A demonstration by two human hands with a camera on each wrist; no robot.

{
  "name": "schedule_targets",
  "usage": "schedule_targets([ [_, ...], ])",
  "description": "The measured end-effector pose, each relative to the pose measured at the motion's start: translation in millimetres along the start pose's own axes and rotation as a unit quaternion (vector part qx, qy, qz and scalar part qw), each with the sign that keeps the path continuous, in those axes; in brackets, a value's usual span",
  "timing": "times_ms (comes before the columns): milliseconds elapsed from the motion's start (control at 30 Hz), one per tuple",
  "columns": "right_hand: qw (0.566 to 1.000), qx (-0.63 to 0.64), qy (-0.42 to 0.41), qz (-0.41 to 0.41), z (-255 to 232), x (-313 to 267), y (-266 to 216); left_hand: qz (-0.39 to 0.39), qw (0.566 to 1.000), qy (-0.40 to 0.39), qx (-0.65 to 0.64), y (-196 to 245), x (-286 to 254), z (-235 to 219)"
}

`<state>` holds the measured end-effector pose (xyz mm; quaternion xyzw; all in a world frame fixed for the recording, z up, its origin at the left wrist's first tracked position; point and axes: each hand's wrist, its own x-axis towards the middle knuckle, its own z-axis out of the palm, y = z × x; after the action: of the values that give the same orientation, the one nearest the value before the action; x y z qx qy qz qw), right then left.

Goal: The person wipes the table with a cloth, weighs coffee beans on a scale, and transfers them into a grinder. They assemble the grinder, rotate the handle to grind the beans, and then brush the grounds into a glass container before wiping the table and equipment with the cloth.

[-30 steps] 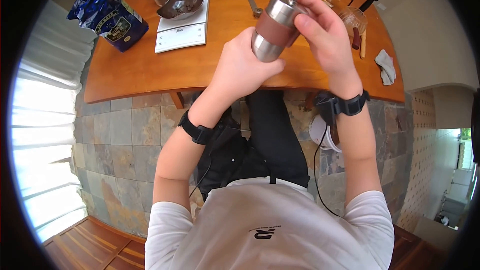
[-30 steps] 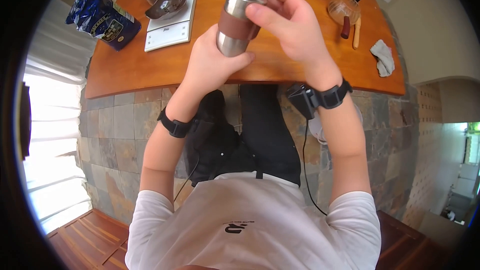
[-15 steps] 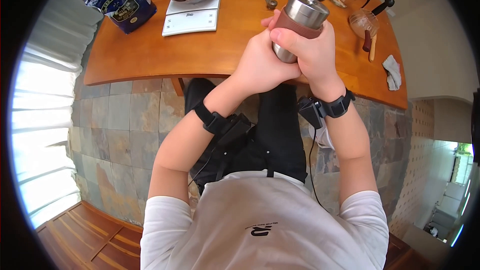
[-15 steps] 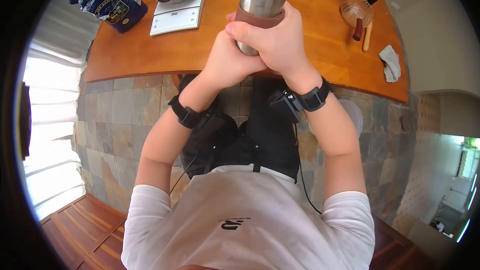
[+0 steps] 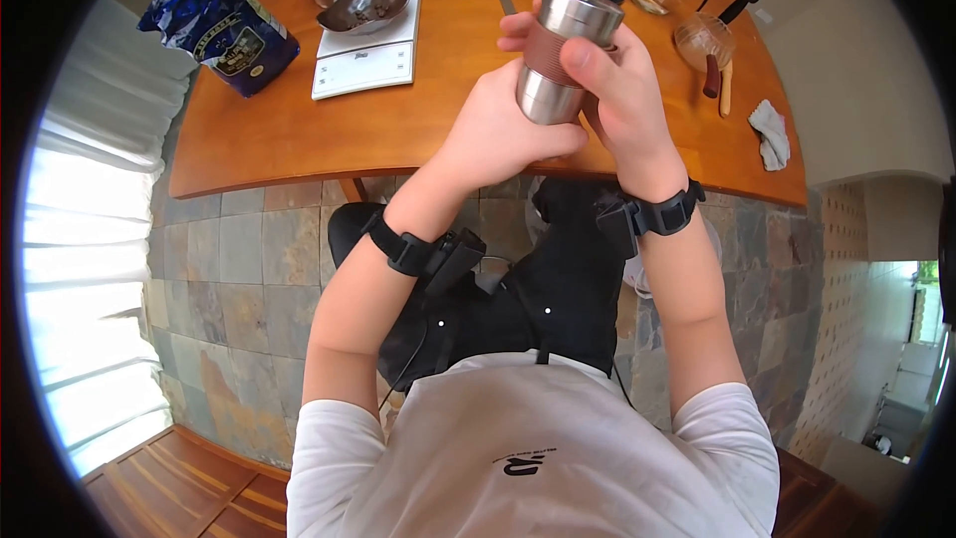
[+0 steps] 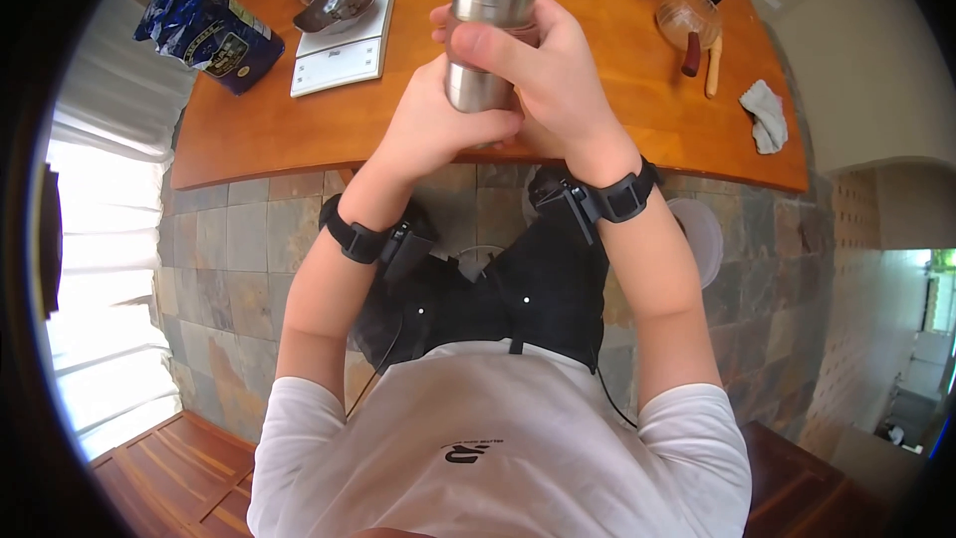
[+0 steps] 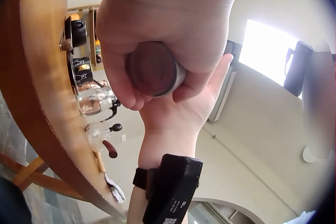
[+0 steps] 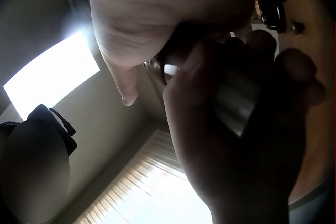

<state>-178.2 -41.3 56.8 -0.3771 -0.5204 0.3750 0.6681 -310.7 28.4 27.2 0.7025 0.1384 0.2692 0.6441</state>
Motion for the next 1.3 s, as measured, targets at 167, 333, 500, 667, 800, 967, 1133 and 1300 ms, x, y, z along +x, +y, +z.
schedule_targets([
  [167, 0.998, -0.021, 0.051, -0.034, 1, -23, -9, -0.070, 0.967, -0.081, -0.233, 13, -12, -9],
  [333, 0.944, -0.284, 0.133, -0.100, -2, -36, -13, -0.059, 0.992, -0.013, -0.107, 11, -13, -6],
  [500, 0.957, -0.254, 0.133, -0.039, 7, -42, -15, 0.039, 0.994, 0.082, 0.057, 7, -18, 3],
  [667, 0.963, -0.236, 0.127, -0.036, 8, -44, -8, 0.038, 0.990, 0.106, 0.079, 5, -23, 3],
  [800, 0.972, -0.117, 0.171, -0.109, 23, -34, 10, 0.056, 0.974, 0.172, 0.139, -2, -16, 17],
  [967, 0.987, 0.046, 0.144, -0.055, -2, -16, 23, 0.109, 0.909, 0.170, 0.366, -1, 7, 25],
  [1133, 0.967, 0.115, 0.227, -0.023, -9, 3, 19, 0.153, 0.859, 0.184, 0.452, -10, 26, 23],
  [1300, 0.954, 0.097, 0.282, -0.038, -18, 17, 26, 0.064, 0.881, 0.170, 0.436, -5, 54, 24],
])
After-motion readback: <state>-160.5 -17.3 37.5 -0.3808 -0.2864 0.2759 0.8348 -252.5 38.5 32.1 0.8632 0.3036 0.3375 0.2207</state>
